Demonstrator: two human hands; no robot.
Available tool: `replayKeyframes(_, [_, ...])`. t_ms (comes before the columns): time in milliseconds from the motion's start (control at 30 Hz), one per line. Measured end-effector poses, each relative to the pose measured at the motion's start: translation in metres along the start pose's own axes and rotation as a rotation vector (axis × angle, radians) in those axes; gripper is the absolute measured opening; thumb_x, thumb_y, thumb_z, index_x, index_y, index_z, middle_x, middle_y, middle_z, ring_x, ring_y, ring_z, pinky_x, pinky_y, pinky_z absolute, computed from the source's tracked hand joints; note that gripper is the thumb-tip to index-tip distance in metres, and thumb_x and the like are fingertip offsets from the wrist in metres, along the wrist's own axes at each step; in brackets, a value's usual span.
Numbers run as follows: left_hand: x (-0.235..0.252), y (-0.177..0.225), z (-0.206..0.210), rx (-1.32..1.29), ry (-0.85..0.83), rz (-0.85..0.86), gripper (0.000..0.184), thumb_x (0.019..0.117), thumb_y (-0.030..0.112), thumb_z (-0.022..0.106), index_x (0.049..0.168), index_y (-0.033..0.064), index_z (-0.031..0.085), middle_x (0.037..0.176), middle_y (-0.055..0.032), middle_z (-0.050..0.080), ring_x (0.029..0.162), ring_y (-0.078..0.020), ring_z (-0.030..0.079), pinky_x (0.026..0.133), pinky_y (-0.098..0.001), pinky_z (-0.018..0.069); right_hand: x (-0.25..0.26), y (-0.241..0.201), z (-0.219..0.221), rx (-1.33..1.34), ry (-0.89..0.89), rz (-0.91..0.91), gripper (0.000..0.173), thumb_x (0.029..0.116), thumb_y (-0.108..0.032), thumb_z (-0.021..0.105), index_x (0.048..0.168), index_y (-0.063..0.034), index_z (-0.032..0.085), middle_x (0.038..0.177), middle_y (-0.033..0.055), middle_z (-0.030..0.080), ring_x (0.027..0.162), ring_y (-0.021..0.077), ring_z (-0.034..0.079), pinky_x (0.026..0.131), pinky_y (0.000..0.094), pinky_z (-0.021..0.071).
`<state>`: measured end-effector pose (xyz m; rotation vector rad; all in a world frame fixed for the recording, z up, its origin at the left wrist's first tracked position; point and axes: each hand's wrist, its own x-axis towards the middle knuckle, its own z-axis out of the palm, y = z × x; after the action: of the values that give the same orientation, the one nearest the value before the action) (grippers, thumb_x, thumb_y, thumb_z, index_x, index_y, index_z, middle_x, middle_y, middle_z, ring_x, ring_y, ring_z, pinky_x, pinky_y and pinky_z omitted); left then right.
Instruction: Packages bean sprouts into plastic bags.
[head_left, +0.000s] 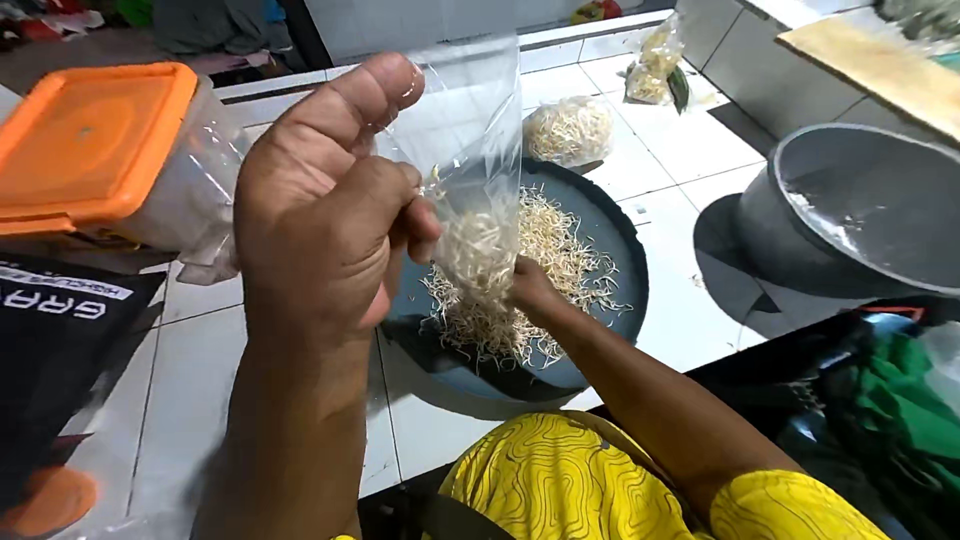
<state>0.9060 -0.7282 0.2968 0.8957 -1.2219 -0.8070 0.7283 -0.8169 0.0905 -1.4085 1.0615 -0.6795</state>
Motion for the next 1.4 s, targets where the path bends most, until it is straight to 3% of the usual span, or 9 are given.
replayKeyframes(200, [-0.002,-0.005,-0.01,0.02,0.016,-0.051,0.048,0.0946,-0.01,0.043,0.141,-0.0021,0.052,0.14,-0.0143,0.058,0.054,-0.0106,0.056,0.044,-0.0232,0.0515,-0.016,0.014,-0.06,-0.692,0.192,-0.161,0.031,0.1023,-0.038,0.061,0.111,-0.0085,0.068,0.093,0.0101,0.071,0.08,0.0263,0.07,0.072,0.054,0.059])
replayKeyframes(367, [0.003,-0.011,-0.02,0.085,0.093,-0.098,0.044,0.0958,-0.007,0.047,0.138,-0.0004,0.055,0.133,-0.011,0.062,0.056,-0.01,0.059,0.048,-0.0222,0.0531,-0.072,0.038,-0.06,-1.153,-0.003,0.215,0.09,0.0832,-0.071,0.069,0.149,-0.0131,0.051,0.146,0.0274,0.051,0.129,0.0519,0.052,0.093,0.0706,0.0497])
replayKeyframes(467, [0.001,-0.021,-0.029,0.171,0.083,-0.085,0.046,0.0934,-0.008,0.049,0.138,0.0,0.054,0.138,-0.0109,0.059,0.056,-0.0105,0.06,0.048,-0.024,0.055,-0.097,0.059,-0.05,-1.192,-0.056,0.128,0.072,0.0877,-0.056,0.073,0.148,-0.0199,0.055,0.149,0.0244,0.05,0.131,0.0508,0.05,0.092,0.0672,0.051])
replayKeyframes(667, [-0.025,-0.056,-0.039,0.492,-0.042,-0.219,0.057,0.0902,-0.003,0.052,0.145,0.0109,0.055,0.134,-0.004,0.066,0.058,-0.0103,0.063,0.049,-0.0277,0.0555,-0.099,0.068,-0.063,-1.046,0.087,-0.002,0.017,0.0965,-0.017,0.064,0.109,-0.0088,0.072,0.11,0.0142,0.071,0.098,0.0324,0.071,0.085,0.0551,0.0589])
replayKeyframes(833, [-0.049,-0.105,-0.035,0.781,-0.044,-0.095,0.034,0.1033,0.014,0.052,0.134,0.0077,0.065,0.136,-0.009,0.064,0.089,-0.0124,0.069,0.071,-0.0317,0.0605,-0.08,0.058,-0.106,-0.306,0.202,0.05,0.047,0.0951,-0.008,0.069,0.14,-0.0094,0.055,0.114,0.0136,0.069,0.087,0.0235,0.071,0.077,0.0458,0.0623])
replayKeyframes(967, [-0.071,-0.142,0.0,0.862,-0.113,-0.111,0.043,0.091,-0.004,0.057,0.133,0.0021,0.065,0.139,-0.0155,0.062,0.124,-0.0258,0.063,0.1,-0.0459,0.0556,-0.076,0.041,-0.11,0.37,0.146,0.159,0.028,0.101,-0.011,0.059,0.129,-0.0116,0.061,0.105,0.004,0.067,0.08,0.0122,0.064,0.071,0.0325,0.0579])
replayKeyframes(1133, [-0.096,-0.174,0.043,0.818,-0.262,-0.197,0.062,0.0857,-0.002,0.069,0.145,0.0035,0.053,0.155,-0.0135,0.047,0.124,-0.0288,0.063,0.096,-0.0487,0.0584,-0.061,0.008,-0.062,0.553,-0.124,0.178,0.022,0.1011,-0.014,0.057,0.122,-0.0128,0.063,0.093,0.0018,0.066,0.069,0.0077,0.06,0.064,0.025,0.0548])
replayKeyframes(1300, [-0.099,-0.168,0.037,0.805,-0.053,-0.079,0.054,0.0901,-0.003,0.061,0.144,0.002,0.056,0.155,-0.0116,0.048,0.128,-0.0214,0.061,0.1,-0.0385,0.0572,-0.042,-0.038,0.002,0.61,-0.007,0.231,0.028,0.107,-0.012,0.05,0.133,-0.0017,0.054,0.112,0.01,0.066,0.093,0.0181,0.069,0.087,0.0385,0.0606])
replayKeyframes(1400, [-0.096,-0.155,0.021,0.906,0.022,-0.019,0.048,0.0911,-0.001,0.059,0.139,0.0015,0.06,0.151,-0.0124,0.053,0.122,-0.0235,0.065,0.094,-0.0411,0.0594,-0.035,-0.059,0.02,0.539,0.054,0.209,0.034,0.1048,-0.008,0.049,0.138,-0.0016,0.051,0.108,0.009,0.063,0.086,0.0169,0.067,0.083,0.0386,0.0606])
